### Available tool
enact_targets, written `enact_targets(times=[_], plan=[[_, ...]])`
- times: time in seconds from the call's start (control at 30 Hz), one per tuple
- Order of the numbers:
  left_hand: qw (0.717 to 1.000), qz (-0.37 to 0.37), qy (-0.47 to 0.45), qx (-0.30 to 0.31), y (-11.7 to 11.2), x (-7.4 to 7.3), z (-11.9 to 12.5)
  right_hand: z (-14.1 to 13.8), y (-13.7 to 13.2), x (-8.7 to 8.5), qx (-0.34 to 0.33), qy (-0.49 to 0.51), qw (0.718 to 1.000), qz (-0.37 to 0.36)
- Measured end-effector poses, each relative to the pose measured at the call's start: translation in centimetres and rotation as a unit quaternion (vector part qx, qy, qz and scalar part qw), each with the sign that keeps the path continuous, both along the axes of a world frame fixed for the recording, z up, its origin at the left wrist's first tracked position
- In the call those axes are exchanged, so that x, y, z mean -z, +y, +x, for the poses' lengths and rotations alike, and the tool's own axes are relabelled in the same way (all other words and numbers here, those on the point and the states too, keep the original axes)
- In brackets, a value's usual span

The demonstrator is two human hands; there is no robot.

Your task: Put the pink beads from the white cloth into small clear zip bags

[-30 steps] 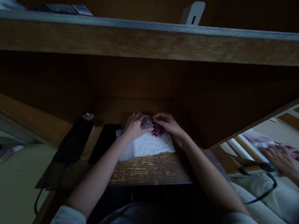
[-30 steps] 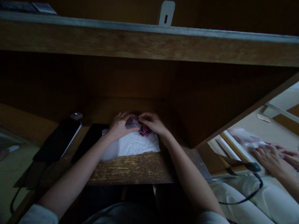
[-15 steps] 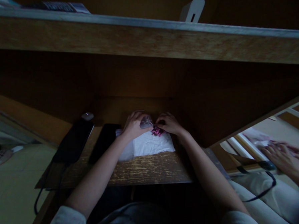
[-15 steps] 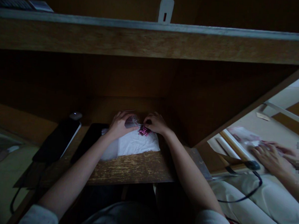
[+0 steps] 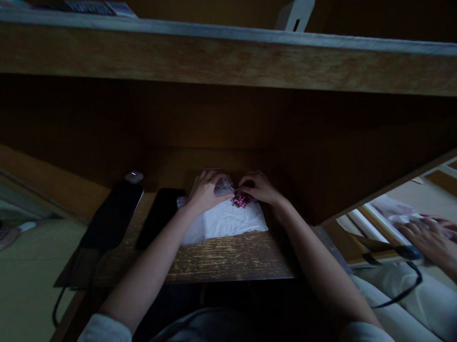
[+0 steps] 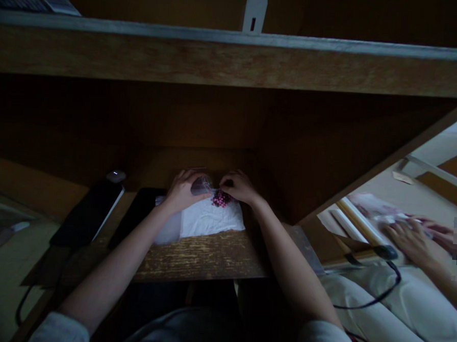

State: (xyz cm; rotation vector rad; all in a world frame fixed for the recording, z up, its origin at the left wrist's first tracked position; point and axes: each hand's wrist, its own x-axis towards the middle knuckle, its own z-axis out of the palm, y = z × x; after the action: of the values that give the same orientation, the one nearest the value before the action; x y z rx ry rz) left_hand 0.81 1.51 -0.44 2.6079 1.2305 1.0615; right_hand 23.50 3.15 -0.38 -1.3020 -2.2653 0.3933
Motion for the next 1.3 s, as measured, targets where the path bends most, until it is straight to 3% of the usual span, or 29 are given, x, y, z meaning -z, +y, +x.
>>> enact_targets(times=[0.23, 0.33, 0.43, 0.6, 0.77, 1.3], plan=[[1.000, -0.002, 0.001, 0.003, -0.1, 0.0, -0.1, -1.8, -1.1, -1.1, 0.001, 0.221, 0.973, -0.066], [1.000, -0.004, 0.004, -0.001, -0.1, -0.1, -0.1, -2.8, -1.8, -1.8, -0.020, 0.247, 0.965, -0.083], [1.000, -0.005, 0.007, -0.004, -0.3, -0.4, 0.0, -2.7, -2.1, -2.2, -0.017, 0.206, 0.977, -0.053], [1.000, -0.005, 0.004, -0.003, -0.4, -0.6, 0.0, -1.1, -1.3, -1.6, 0.013, 0.044, 0.999, 0.020], [1.000, -0.005, 0.006, -0.004, -0.4, -0.5, 0.0, -0.4, -0.8, -0.6, 0.016, -0.070, 0.997, 0.019], [1.000, 0.000, 0.008, 0.000, -0.2, -0.4, 0.0, -0.5, -0.7, -0.1, 0.017, -0.094, 0.995, 0.015]])
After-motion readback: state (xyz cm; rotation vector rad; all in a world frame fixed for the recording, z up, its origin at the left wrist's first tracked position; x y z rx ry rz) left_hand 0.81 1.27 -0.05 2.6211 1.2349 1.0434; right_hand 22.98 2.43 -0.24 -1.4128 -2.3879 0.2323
